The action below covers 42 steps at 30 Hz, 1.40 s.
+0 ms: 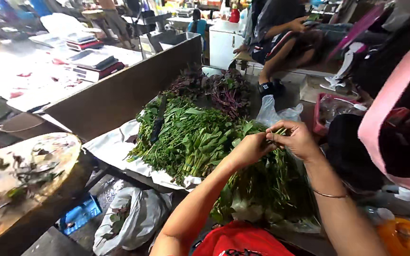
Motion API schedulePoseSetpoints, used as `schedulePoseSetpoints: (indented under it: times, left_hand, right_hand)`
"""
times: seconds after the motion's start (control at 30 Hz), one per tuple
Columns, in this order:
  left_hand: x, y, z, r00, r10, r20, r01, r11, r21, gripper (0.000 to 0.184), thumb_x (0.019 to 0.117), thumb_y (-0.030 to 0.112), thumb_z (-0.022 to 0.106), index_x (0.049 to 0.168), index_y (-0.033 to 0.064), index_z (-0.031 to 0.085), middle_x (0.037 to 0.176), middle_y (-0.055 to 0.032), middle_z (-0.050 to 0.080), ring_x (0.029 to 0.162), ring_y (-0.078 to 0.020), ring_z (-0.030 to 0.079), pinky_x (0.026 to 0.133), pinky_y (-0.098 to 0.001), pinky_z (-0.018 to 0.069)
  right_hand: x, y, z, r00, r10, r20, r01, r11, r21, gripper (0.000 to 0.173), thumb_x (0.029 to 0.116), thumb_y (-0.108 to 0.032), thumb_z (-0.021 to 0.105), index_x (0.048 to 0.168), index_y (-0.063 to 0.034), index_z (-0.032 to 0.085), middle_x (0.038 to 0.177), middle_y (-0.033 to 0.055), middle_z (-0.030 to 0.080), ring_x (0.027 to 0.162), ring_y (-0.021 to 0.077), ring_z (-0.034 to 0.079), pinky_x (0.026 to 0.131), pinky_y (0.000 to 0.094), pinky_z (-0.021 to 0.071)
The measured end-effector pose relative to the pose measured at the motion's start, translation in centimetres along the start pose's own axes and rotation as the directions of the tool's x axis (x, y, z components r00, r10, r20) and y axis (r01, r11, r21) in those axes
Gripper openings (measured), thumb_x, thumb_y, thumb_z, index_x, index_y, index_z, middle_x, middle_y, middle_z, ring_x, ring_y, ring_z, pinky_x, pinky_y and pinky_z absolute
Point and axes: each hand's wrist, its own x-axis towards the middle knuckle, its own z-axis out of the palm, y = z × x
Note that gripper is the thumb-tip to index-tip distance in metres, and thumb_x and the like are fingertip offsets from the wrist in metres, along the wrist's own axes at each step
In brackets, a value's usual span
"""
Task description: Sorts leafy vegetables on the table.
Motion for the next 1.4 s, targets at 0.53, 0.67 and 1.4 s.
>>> schedulePoseSetpoints:
  times: [0.53,0.67,1.4]
  left_hand:
    - [2.3,-2.3,1.2,1.0,0.011,0.004,-0.01,0.981,-0.196,0.035,0.105,0.012,0.051,0.137,-0.0011,0.053,0.105,-0.0099,0.066,0.082,-0.0097,0.062,0.077,-0.0287,0.0538]
    - [2.4,-3.7,0.7,0.989,-0.007,-0.148,-0.014,0.99,-0.137,0.021,0.1034,0.019,0.057,0.109,-0.0004,0.062,0.071,-0.0024,0.055,0.059,-0.0084,0.051,0.059,-0.0277,0.047]
    - [1.5,0.2,-0.8,0.927,0.302,-0.225,-0.315,0.949,-0.024,0.019,0.1023,0.018,0.061,0.104,0.0001,0.068,0.074,-0.0017,0.062,0.06,-0.0029,0.053,0.058,-0.0196,0.0465]
  right_hand:
    - [-1.5,2.9,3.2,0.959,0.234,-0.159,-0.146,0.891,0.429,0.056,0.075,-0.006,0.081,0.122,-0.004,0.051,0.099,0.0024,0.07,0.089,0.0094,0.069,0.083,0.0279,0.059]
    - [-1.3,2.7,1.3,0.958,0.228,-0.173,-0.215,0.973,0.089,0.045,0.0813,-0.013,0.084,0.115,0.0012,0.057,0.097,0.0059,0.069,0.087,0.0106,0.068,0.08,0.0293,0.0587]
    - [-0.9,1.8,-0.1,0.969,-0.08,-0.232,0.207,0.771,0.602,0.069,0.0833,-0.056,0.076,0.138,-0.0166,0.062,0.127,-0.0002,0.069,0.109,0.0122,0.069,0.091,0.0288,0.0585]
